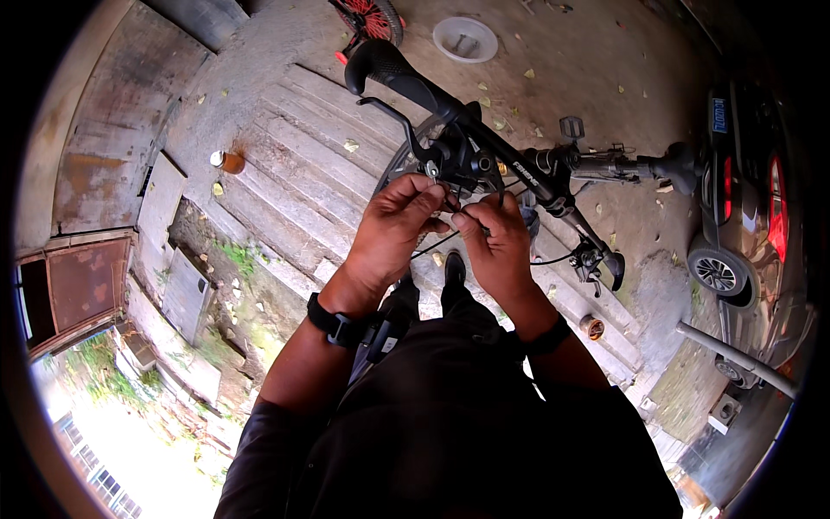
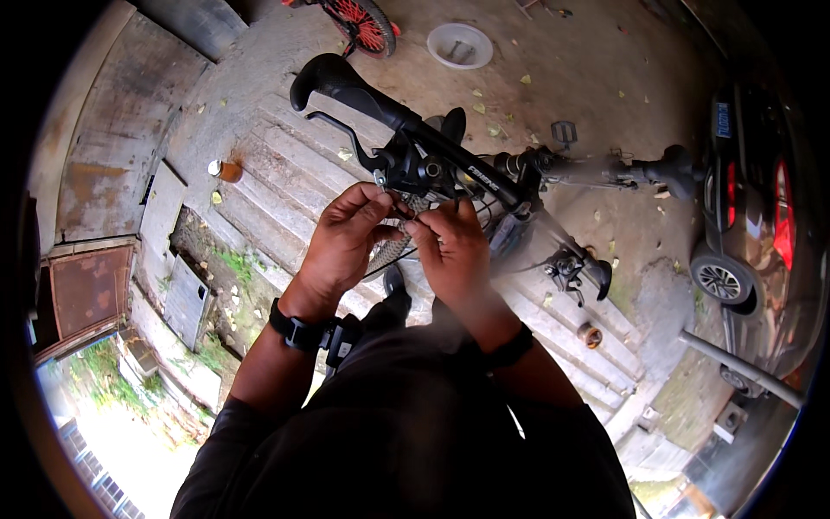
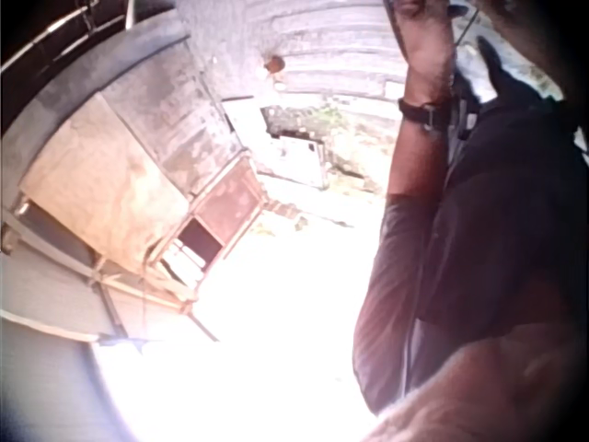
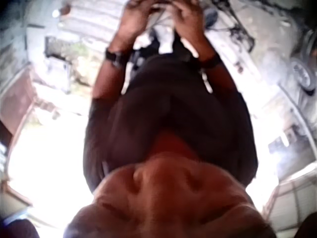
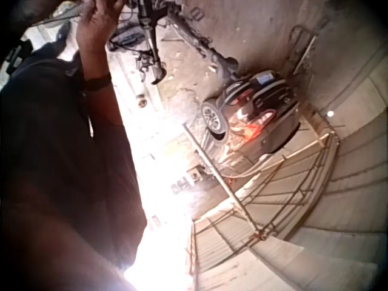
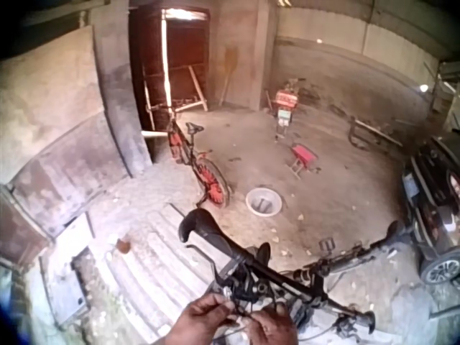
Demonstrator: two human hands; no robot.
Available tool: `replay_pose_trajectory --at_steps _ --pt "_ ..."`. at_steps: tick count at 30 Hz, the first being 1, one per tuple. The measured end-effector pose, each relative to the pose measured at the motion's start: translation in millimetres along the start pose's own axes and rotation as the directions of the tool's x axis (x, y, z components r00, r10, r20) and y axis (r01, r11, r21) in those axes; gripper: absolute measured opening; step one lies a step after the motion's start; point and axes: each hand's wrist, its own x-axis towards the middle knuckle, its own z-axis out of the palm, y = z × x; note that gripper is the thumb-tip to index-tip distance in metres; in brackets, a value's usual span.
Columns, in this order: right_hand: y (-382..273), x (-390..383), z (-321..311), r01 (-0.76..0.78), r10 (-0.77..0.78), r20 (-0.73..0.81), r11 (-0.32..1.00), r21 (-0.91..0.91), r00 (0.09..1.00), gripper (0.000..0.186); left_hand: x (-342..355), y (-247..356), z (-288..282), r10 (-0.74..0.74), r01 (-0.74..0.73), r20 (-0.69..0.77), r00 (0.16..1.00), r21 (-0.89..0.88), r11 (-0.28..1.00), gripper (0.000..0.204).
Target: The person adjusts the brake and gear cables on a bicycle handlebar. They pull, route, and secure the cables using their hands, occasionally using a small tool to tighten or adjust components on the handlebar.
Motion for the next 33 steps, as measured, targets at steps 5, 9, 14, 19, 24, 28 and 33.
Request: replay_pose_trajectory --at_steps 5,9,14,19,24,28,33 --pt "0.6 -0.2 -1.1 0.005 -0.005 0.003 1.000 0.019 1.000 0.008 -0.6 0.2 3.3 0.028 -0.025 -0.050 0.998 0.060 0.998 0.007" --pt "2.8 0.4 -2.2 -0.015 0.013 0.046 0.999 0.032 0.999 0.008 -2.5 3.1 6.0 0.039 -0.029 -0.102 0.994 0.097 0.995 0.007" --pt "0.6 2.4 -3.8 -0.021 0.018 0.064 0.999 0.037 0.998 0.009 -2.4 8.4 11.4 0.040 -0.017 -0.136 0.990 0.169 0.985 0.009" --pt "3.5 -1.0 -2.8 -0.008 0.005 0.056 0.999 0.054 0.998 0.010 -1.9 5.5 14.2 0.053 -0.008 -0.179 0.982 0.243 0.970 0.012" --pt "3.9 -0.3 -2.7 -0.014 0.010 0.045 0.996 0.091 0.999 0.012 -4.5 4.8 17.6 0.067 -0.004 -0.208 0.976 0.291 0.957 0.015" --pt "4.3 0.4 -4.3 -0.031 0.024 0.054 0.990 0.135 0.998 0.013 -4.1 12.8 -0.5 0.178 -0.115 -0.158 0.971 0.341 0.933 0.012" --pt "9.2 -5.4 -1.4 -0.035 0.031 0.026 0.985 0.167 0.999 0.014 5.3 55.9 -4.4 0.306 -0.241 -0.168 0.937 0.322 0.915 0.030"
